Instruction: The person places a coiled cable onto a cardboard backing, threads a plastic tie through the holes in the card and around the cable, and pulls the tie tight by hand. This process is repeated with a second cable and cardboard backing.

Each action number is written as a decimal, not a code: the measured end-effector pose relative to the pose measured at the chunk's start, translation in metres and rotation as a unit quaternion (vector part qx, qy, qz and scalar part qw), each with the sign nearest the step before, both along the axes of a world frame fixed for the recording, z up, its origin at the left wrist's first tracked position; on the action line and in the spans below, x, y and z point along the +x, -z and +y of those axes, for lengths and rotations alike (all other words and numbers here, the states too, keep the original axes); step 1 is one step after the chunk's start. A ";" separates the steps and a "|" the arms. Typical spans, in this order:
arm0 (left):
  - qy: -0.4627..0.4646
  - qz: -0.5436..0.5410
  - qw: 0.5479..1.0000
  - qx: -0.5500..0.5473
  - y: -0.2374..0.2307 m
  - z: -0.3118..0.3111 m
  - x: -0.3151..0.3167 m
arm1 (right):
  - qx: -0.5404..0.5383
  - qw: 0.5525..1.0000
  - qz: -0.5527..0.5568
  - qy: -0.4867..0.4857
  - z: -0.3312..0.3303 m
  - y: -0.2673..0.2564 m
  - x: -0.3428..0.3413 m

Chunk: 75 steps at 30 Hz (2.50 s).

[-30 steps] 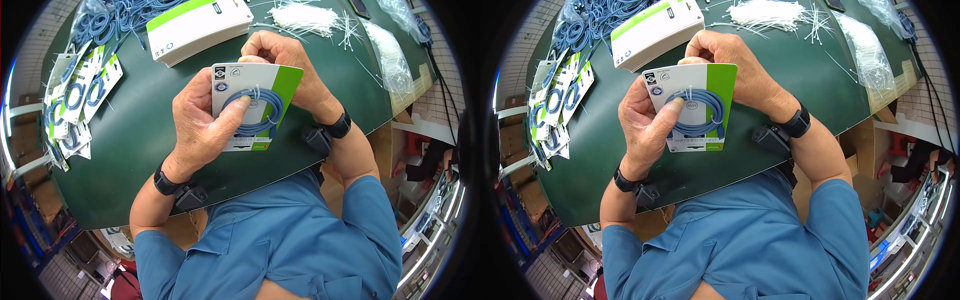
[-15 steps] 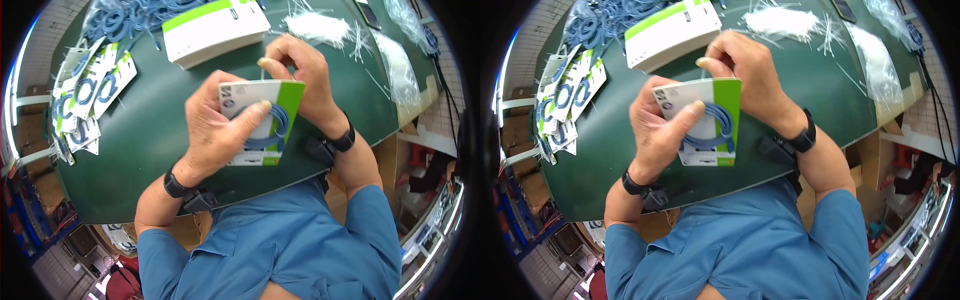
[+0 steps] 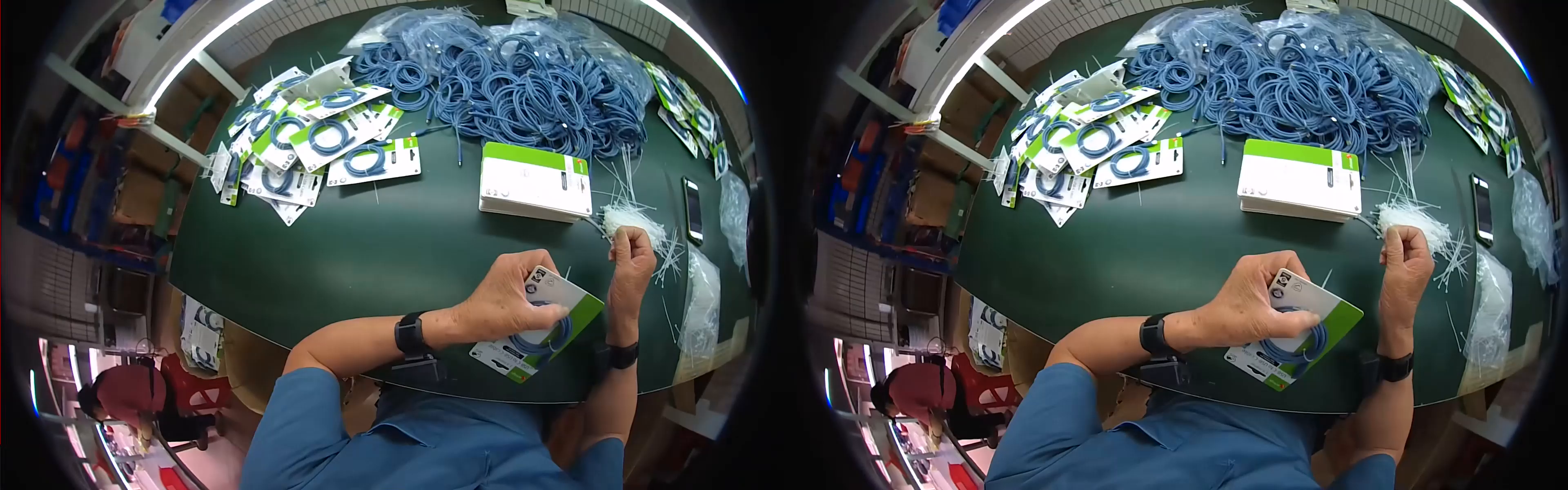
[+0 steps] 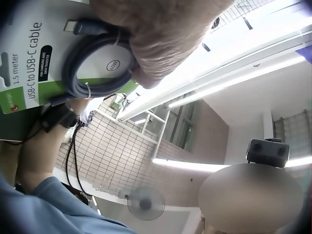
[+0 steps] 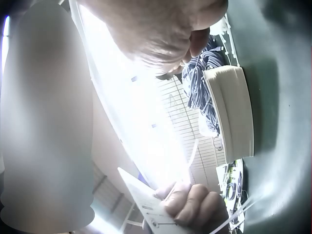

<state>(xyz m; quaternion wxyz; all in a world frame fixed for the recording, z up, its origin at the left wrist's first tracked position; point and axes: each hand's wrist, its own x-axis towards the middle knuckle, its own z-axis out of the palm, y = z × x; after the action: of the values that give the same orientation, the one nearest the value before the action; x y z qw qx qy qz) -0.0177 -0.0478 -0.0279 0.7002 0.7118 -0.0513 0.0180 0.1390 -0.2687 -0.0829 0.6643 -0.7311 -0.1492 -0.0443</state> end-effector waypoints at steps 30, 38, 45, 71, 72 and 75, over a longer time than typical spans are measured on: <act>-0.376 0.003 0.912 -0.163 0.026 0.219 0.029 | -0.022 0.991 0.054 -0.120 0.030 -0.004 -0.026; -0.165 -0.080 0.976 0.121 -0.059 0.122 0.116 | -0.043 0.993 0.017 -0.104 0.030 0.000 -0.023; 0.047 -0.287 0.814 0.502 -0.061 0.077 0.214 | -0.066 0.990 -0.005 -0.122 0.028 -0.008 -0.034; -0.076 -0.028 0.996 -0.020 -0.092 0.034 0.119 | 0.059 0.969 0.094 -0.219 0.023 -0.028 -0.050; -0.046 0.000 0.998 -0.045 -0.081 0.031 0.105 | 0.083 0.963 0.110 -0.230 0.023 -0.036 -0.052; -0.024 0.057 0.994 -0.091 -0.045 0.026 0.068 | 0.102 0.950 0.132 -0.263 0.023 -0.037 -0.058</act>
<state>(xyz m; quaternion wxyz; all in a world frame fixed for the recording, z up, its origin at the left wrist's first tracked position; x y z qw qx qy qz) 0.0507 -0.0220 0.0169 0.7633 0.6460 0.0074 -0.0015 0.0806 -0.2453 -0.0461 0.7372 -0.5933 -0.2423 0.2140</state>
